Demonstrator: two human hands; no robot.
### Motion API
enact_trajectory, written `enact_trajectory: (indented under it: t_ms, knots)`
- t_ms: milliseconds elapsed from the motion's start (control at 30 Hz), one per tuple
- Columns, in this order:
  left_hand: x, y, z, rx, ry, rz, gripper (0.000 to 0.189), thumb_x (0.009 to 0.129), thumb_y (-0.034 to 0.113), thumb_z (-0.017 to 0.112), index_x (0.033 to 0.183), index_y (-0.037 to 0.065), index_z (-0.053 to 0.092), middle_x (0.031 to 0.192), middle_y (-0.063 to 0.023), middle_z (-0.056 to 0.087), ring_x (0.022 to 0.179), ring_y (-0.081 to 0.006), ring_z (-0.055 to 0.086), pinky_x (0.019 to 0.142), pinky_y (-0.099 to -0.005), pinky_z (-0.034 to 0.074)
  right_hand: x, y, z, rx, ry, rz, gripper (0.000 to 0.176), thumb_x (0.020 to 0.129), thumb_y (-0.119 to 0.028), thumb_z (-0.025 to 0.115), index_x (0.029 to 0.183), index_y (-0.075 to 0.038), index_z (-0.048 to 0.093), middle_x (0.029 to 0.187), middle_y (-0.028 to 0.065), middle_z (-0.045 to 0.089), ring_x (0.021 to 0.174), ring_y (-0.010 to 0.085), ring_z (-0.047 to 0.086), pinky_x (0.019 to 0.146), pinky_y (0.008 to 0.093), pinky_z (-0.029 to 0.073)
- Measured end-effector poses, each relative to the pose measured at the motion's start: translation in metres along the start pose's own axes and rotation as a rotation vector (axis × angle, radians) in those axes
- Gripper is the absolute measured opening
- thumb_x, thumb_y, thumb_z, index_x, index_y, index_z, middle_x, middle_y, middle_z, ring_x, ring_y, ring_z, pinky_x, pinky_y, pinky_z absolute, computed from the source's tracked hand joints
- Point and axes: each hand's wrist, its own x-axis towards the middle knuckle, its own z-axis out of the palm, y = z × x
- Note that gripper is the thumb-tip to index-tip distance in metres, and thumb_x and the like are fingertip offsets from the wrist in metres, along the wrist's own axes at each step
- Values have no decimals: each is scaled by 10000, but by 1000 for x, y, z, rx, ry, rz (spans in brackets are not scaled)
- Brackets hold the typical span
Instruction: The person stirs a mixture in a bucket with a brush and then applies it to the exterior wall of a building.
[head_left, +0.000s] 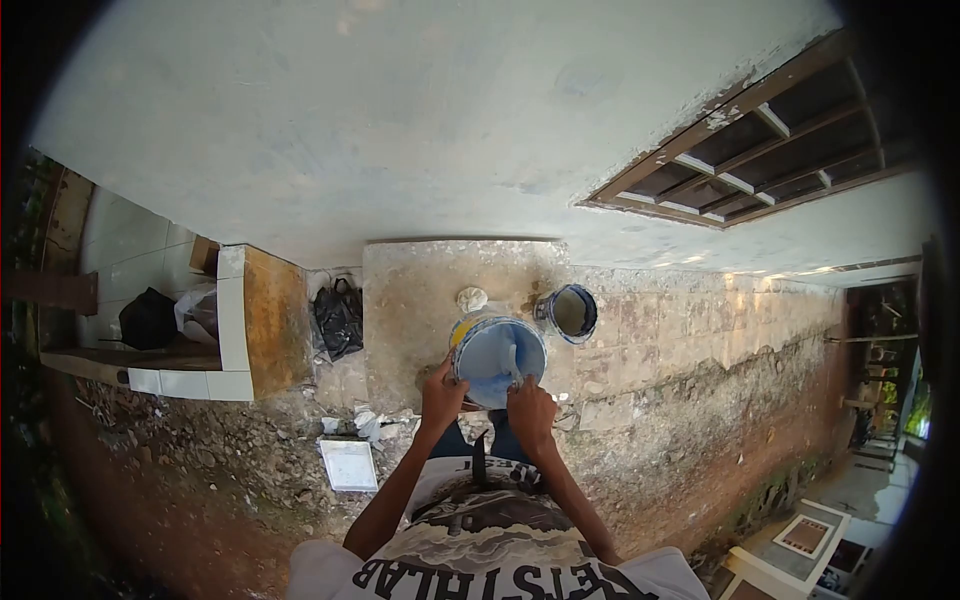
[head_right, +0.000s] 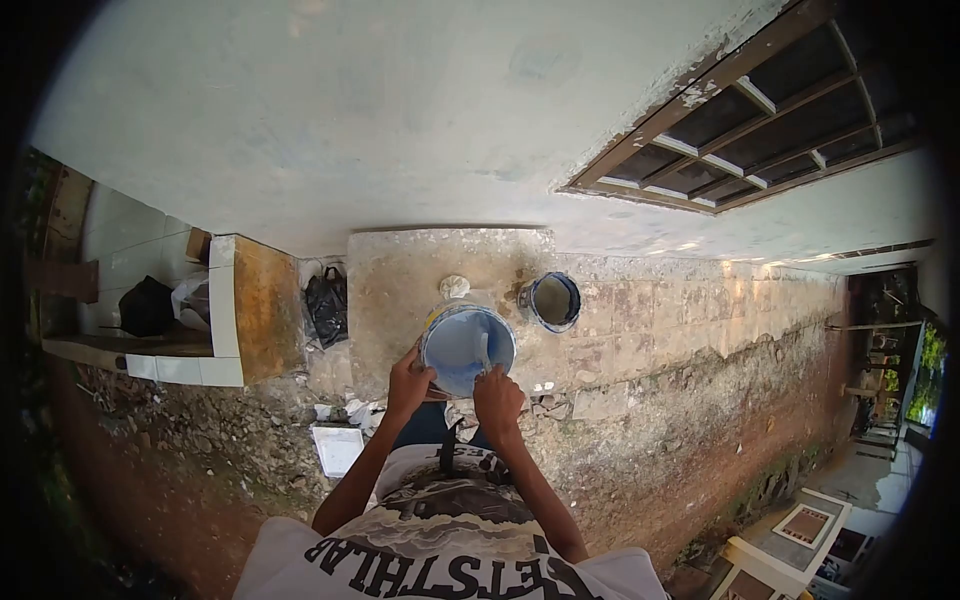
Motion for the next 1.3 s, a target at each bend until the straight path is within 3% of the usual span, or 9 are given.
enact_trajectory:
  t_ms: [100, 200, 433, 600, 667, 967, 1200, 1300]
  knots:
    - [3, 6, -20, -38, 1, 79, 668, 807, -73, 501, 1452, 47, 375, 1008, -151, 648, 743, -265, 693, 565, -395, 642, 0, -19, 9, 8, -14, 17, 293, 897, -283, 586, 968, 1, 576, 770, 228, 678, 732, 411, 673, 659, 497, 533]
    - [7, 26, -40, -229, 18, -84, 695, 794, -74, 494, 1463, 45, 348, 897, -170, 654, 630, -296, 692, 547, -416, 637, 5, -42, 15, 13, 3, 9, 293, 895, -280, 588, 970, 2, 573, 770, 235, 676, 738, 406, 675, 665, 490, 537]
    - [17, 44, -73, -230, -11, -32, 678, 797, -56, 470, 1459, 22, 347, 899, -168, 648, 625, -293, 692, 538, -417, 634, 15, -80, 14, 65, 64, -58, 267, 882, -260, 590, 888, 6, 574, 737, 226, 673, 670, 384, 679, 604, 478, 544]
    - [26, 71, -78, -242, 5, -83, 672, 795, -31, 490, 1454, 12, 364, 800, -132, 633, 581, -256, 669, 519, -389, 626, 21, -87, 2, 65, 106, -55, 243, 859, -239, 596, 850, 3, 578, 708, 219, 667, 657, 377, 679, 596, 478, 544]
    - [27, 82, -76, -226, -20, -78, 671, 796, -31, 488, 1454, 10, 363, 799, -129, 631, 579, -251, 666, 521, -387, 626, 21, -89, -4, 20, 130, -45, 215, 832, -231, 635, 835, -21, 586, 706, 189, 682, 648, 333, 698, 576, 433, 557]
    - [40, 77, -61, -204, -96, -57, 656, 812, -26, 471, 1455, -4, 343, 829, -134, 639, 594, -255, 680, 548, -382, 627, 27, -76, -12, 49, 197, 12, 232, 848, -236, 599, 838, -4, 596, 683, 210, 659, 628, 388, 665, 591, 494, 535]
    - [36, 75, -60, -229, -79, -50, 664, 803, -36, 470, 1454, 0, 347, 824, -145, 652, 599, -265, 685, 544, -379, 622, 26, -77, -15, 39, 161, 19, 237, 844, -244, 615, 839, -7, 600, 692, 208, 662, 644, 381, 671, 597, 501, 537]
    - [31, 75, -59, -253, -37, -76, 668, 797, -44, 467, 1453, 2, 350, 858, -162, 662, 610, -270, 687, 545, -386, 623, 23, -79, -17, 26, 115, 28, 231, 839, -250, 648, 848, -24, 599, 744, 188, 687, 672, 357, 689, 605, 462, 546]
